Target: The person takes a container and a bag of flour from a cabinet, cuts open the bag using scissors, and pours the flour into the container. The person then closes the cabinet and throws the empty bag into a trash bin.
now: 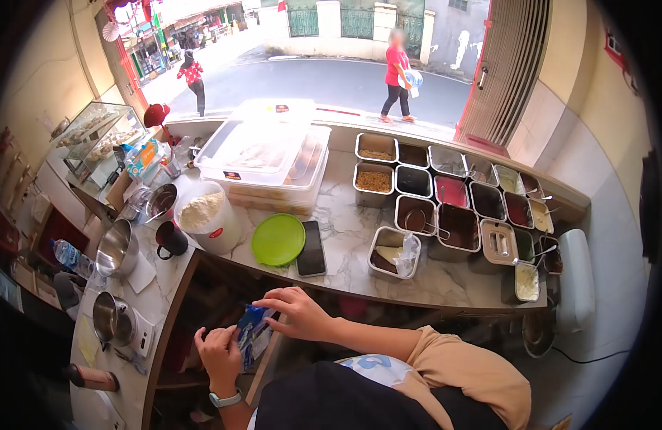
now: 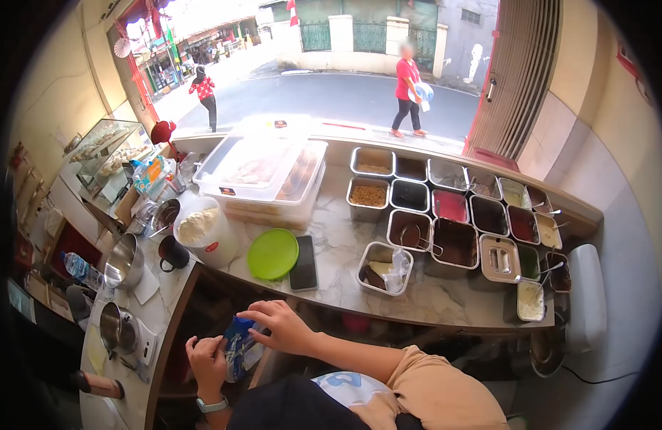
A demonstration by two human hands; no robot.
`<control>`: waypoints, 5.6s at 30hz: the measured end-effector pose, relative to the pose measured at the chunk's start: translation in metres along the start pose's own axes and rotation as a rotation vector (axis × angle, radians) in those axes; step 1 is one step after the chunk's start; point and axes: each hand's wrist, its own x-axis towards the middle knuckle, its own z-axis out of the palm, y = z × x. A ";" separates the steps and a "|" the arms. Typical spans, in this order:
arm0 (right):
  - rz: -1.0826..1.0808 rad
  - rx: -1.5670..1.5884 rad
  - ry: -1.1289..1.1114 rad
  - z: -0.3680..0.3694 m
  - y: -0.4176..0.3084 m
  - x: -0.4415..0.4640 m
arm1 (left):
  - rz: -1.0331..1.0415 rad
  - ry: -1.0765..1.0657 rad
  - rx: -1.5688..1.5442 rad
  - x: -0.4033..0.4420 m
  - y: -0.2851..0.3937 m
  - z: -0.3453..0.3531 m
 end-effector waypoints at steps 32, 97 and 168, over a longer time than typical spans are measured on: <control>0.701 0.088 0.041 -0.057 -0.095 -0.204 | -0.249 0.467 -0.085 -0.100 -0.021 -0.096; 0.236 1.260 -1.213 0.302 -0.282 0.057 | -0.703 1.097 -0.861 -0.388 -0.085 -0.195; 1.151 1.329 -1.276 1.461 -1.616 -0.794 | -1.028 2.553 -1.187 -2.050 -0.417 -0.899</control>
